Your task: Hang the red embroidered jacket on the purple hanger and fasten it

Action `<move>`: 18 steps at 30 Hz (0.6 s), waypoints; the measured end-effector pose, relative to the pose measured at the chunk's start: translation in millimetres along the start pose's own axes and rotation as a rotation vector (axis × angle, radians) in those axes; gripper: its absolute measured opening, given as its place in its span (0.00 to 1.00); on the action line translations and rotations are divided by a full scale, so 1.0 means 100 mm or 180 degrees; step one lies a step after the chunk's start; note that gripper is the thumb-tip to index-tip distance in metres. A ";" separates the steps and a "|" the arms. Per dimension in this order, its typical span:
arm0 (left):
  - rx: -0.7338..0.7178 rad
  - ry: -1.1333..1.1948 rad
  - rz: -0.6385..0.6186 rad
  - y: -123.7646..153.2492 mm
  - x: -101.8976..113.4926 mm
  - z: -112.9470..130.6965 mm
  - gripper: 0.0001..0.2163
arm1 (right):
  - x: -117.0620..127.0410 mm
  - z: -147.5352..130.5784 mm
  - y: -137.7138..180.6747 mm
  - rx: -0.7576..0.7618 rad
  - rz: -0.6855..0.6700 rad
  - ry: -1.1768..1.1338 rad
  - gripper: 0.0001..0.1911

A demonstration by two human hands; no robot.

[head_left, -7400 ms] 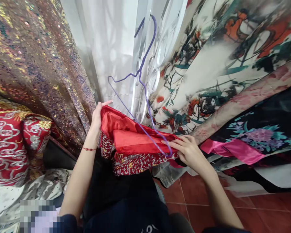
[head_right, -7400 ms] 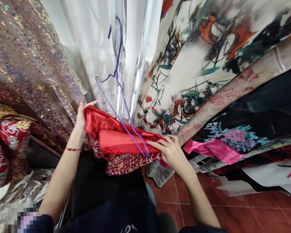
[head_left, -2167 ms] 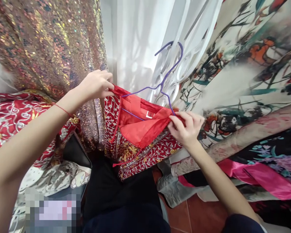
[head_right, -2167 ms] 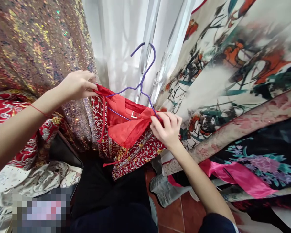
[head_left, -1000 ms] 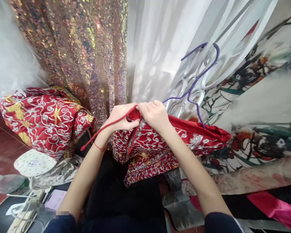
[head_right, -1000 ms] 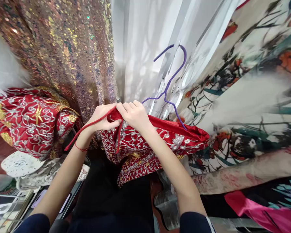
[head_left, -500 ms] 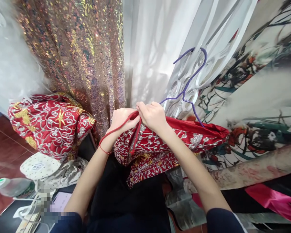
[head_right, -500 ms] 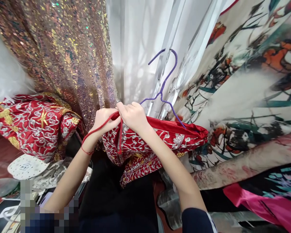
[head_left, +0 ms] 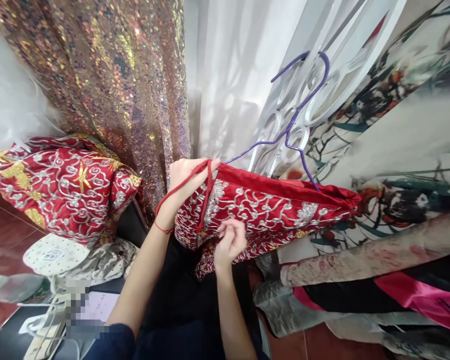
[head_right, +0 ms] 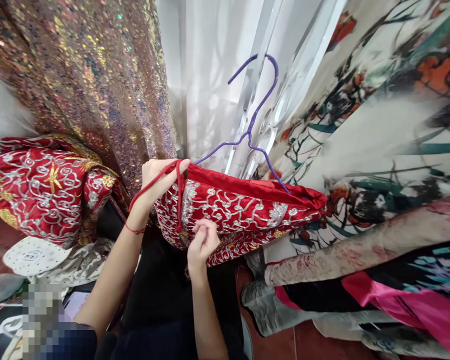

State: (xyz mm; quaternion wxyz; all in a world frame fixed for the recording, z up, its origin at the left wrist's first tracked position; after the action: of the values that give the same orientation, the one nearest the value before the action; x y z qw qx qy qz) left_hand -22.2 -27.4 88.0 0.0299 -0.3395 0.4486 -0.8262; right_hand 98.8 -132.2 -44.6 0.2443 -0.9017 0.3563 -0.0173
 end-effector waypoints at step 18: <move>0.0157 0.0091 0.0141 0.02 -0.03 0.06 0.28 | -0.29 0.23 0.33 -0.0965 -0.2344 0.1163 0.12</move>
State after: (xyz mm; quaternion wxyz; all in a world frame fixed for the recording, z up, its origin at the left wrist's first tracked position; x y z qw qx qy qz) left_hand -16.6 -32.1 87.4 0.0502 -0.3168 0.4358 -0.8409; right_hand 61.6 -123.9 -75.8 0.0197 -0.9764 0.0468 -0.2099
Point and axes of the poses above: each hand's wrist, its own y-axis away from the middle knuckle, its own x-axis out of the back of the hand, z = x × y, the point moved 3 cm from there along -y, towards the middle knuckle, and after that the axes turned 11 degrees about -x, right-handed, at the moved point
